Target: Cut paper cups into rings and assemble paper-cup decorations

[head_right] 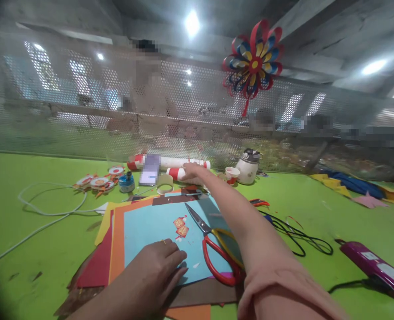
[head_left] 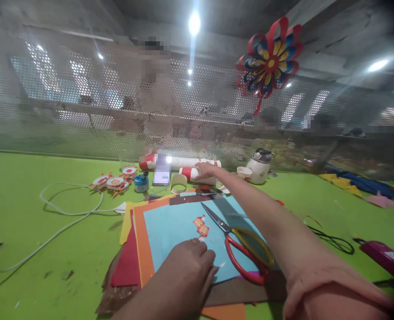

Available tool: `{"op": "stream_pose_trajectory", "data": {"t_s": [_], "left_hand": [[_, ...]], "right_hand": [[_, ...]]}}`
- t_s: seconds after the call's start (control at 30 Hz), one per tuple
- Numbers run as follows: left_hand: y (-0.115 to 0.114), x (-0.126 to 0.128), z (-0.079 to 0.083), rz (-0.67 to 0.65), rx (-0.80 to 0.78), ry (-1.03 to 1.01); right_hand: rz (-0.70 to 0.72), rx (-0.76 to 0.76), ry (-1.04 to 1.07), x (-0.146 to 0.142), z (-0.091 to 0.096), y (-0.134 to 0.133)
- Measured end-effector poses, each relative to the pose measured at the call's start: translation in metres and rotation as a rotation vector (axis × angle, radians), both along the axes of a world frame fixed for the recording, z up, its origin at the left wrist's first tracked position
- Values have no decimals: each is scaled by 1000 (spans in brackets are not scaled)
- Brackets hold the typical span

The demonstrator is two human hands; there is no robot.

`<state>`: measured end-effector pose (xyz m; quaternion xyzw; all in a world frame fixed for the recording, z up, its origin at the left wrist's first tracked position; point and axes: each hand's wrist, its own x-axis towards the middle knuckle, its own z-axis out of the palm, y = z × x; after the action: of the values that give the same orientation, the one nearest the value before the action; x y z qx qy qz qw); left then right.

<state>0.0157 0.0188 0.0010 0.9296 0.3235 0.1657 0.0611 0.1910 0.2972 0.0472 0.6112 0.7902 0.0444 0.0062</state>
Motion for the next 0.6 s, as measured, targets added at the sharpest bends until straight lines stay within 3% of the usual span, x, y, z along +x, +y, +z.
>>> {"op": "stream_pose_trajectory", "data": {"t_s": [0.27, 0.43, 0.53, 0.6], "left_hand": [[1, 2, 1, 21, -28, 11], [2, -3, 2, 58, -94, -84], [12, -12, 17, 79, -148, -256], [33, -18, 36, 102, -182, -370]], "right_hand": [[22, 25, -46, -25, -15, -10], [53, 5, -16, -28, -13, -16], [91, -12, 11, -22, -11, -18], [106, -6, 34, -18, -10, -18]]}}
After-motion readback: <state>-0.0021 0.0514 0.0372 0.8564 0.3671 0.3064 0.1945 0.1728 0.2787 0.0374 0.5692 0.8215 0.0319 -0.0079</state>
